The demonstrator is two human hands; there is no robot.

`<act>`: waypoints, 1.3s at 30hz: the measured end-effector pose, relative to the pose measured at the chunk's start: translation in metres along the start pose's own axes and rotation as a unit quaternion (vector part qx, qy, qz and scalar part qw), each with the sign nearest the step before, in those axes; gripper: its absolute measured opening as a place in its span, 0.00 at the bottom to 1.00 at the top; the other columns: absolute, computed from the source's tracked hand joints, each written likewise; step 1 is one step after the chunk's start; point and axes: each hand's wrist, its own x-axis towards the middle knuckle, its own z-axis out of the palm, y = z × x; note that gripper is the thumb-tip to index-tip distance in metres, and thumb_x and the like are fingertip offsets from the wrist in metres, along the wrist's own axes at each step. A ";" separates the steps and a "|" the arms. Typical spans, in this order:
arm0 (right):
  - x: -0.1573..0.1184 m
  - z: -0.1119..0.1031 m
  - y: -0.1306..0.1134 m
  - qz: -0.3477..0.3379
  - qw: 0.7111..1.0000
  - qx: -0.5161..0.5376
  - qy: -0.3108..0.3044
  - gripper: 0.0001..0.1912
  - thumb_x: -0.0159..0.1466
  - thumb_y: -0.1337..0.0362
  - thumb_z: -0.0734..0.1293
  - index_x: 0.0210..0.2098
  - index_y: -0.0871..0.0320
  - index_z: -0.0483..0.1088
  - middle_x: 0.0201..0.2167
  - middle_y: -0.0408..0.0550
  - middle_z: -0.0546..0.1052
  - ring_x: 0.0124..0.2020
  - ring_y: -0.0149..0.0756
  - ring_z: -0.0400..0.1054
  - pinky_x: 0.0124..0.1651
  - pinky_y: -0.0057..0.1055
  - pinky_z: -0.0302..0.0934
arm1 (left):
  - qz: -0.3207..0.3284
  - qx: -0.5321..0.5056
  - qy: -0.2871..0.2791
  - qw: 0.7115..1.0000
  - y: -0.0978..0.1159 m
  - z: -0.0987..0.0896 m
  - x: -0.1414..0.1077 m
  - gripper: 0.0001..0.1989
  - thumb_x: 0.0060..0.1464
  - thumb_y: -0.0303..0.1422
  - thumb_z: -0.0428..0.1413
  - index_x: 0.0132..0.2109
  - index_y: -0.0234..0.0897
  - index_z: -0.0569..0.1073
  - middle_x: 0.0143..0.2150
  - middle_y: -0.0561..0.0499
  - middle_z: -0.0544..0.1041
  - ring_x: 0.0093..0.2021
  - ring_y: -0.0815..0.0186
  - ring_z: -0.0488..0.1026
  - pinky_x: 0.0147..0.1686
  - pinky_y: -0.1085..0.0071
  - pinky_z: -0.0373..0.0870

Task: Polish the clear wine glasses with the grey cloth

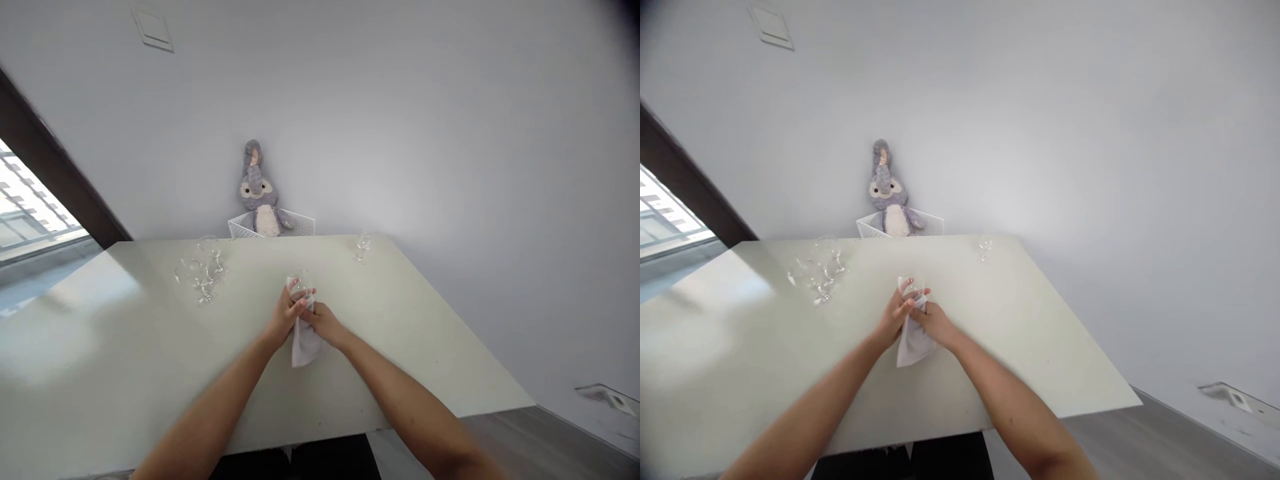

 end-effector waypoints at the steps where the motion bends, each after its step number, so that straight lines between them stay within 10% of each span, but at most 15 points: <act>1: -0.004 0.002 0.001 0.035 0.997 0.047 -0.048 0.17 0.48 0.53 0.68 0.24 0.62 0.66 0.19 0.41 0.67 0.22 0.28 0.59 0.27 0.26 0.54 | -0.030 -0.059 -0.032 0.997 0.003 -0.001 -0.001 0.31 0.45 0.43 0.56 0.54 0.38 0.58 0.44 0.41 0.72 0.44 0.56 0.69 0.44 0.60 0.63; 7: -0.015 0.013 0.006 0.103 0.964 0.190 -0.154 0.17 0.48 0.51 0.67 0.27 0.58 0.63 0.20 0.41 0.67 0.21 0.31 0.61 0.26 0.31 0.58 | -0.087 -0.252 -0.122 0.956 0.016 -0.009 -0.008 0.27 0.40 0.44 0.59 0.47 0.41 0.63 0.35 0.50 0.74 0.41 0.58 0.71 0.40 0.62 0.67; 12: -0.006 0.004 -0.008 0.042 0.981 -0.168 -0.083 0.12 0.54 0.56 0.61 0.25 0.60 0.63 0.21 0.44 0.69 0.25 0.34 0.64 0.30 0.32 0.57 | -0.069 -0.130 0.033 0.989 0.006 -0.007 0.002 0.24 0.44 0.39 0.58 0.47 0.38 0.60 0.34 0.48 0.75 0.35 0.62 0.73 0.32 0.69 0.66; 16: -0.009 0.004 -0.015 -0.047 0.830 -0.553 0.059 0.08 0.55 0.62 0.59 0.29 0.60 0.67 0.28 0.51 0.72 0.33 0.40 0.65 0.34 0.33 0.54 | -0.019 -0.040 0.136 0.990 0.003 0.002 0.002 0.29 0.41 0.37 0.60 0.48 0.37 0.57 0.36 0.45 0.76 0.37 0.61 0.73 0.39 0.64 0.65; 19: -0.015 0.010 -0.018 -0.099 0.767 -0.620 0.131 0.12 0.56 0.63 0.58 0.36 0.60 0.67 0.36 0.56 0.72 0.38 0.43 0.64 0.37 0.34 0.54 | 0.032 -0.041 0.148 0.988 0.011 0.007 -0.003 0.33 0.38 0.35 0.62 0.49 0.38 0.55 0.38 0.45 0.75 0.39 0.61 0.73 0.45 0.60 0.62; 22: -0.017 0.007 -0.024 -0.058 0.841 -0.532 0.081 0.09 0.53 0.63 0.60 0.32 0.60 0.67 0.31 0.52 0.73 0.33 0.39 0.65 0.33 0.31 0.54 | 0.039 -0.080 0.059 0.994 0.023 0.004 -0.006 0.33 0.38 0.32 0.63 0.49 0.40 0.55 0.39 0.46 0.75 0.41 0.58 0.73 0.45 0.60 0.62; 25: -0.018 -0.003 -0.029 0.044 0.954 -0.280 -0.102 0.07 0.51 0.63 0.61 0.26 0.60 0.66 0.23 0.46 0.71 0.23 0.32 0.64 0.26 0.27 0.54 | 0.006 -0.138 -0.055 0.989 0.029 -0.005 -0.006 0.28 0.41 0.33 0.61 0.48 0.40 0.58 0.38 0.47 0.75 0.42 0.56 0.72 0.42 0.62 0.64; 29: -0.018 -0.007 -0.022 0.121 0.967 0.030 -0.221 0.10 0.50 0.59 0.60 0.25 0.61 0.63 0.16 0.46 0.70 0.18 0.34 0.64 0.21 0.28 0.55 | -0.015 -0.222 -0.103 0.970 0.026 -0.013 -0.004 0.24 0.44 0.39 0.58 0.48 0.41 0.60 0.40 0.48 0.75 0.43 0.56 0.72 0.40 0.63 0.65; 34: -0.012 0.004 -0.011 0.116 0.978 0.114 -0.130 0.08 0.50 0.62 0.60 0.27 0.60 0.62 0.16 0.44 0.68 0.17 0.32 0.62 0.21 0.27 0.55 | 0.005 -0.185 -0.072 0.980 0.028 -0.017 -0.001 0.21 0.47 0.33 0.57 0.48 0.40 0.60 0.39 0.49 0.75 0.42 0.59 0.73 0.41 0.65 0.64; 39: -0.010 0.009 -0.014 0.004 0.997 -0.070 0.032 0.06 0.48 0.69 0.59 0.28 0.59 0.62 0.19 0.39 0.64 0.20 0.27 0.57 0.24 0.25 0.51 | 0.024 -0.133 -0.030 0.990 0.031 -0.020 0.004 0.23 0.45 0.30 0.58 0.47 0.40 0.58 0.40 0.46 0.74 0.44 0.57 0.71 0.37 0.67 0.64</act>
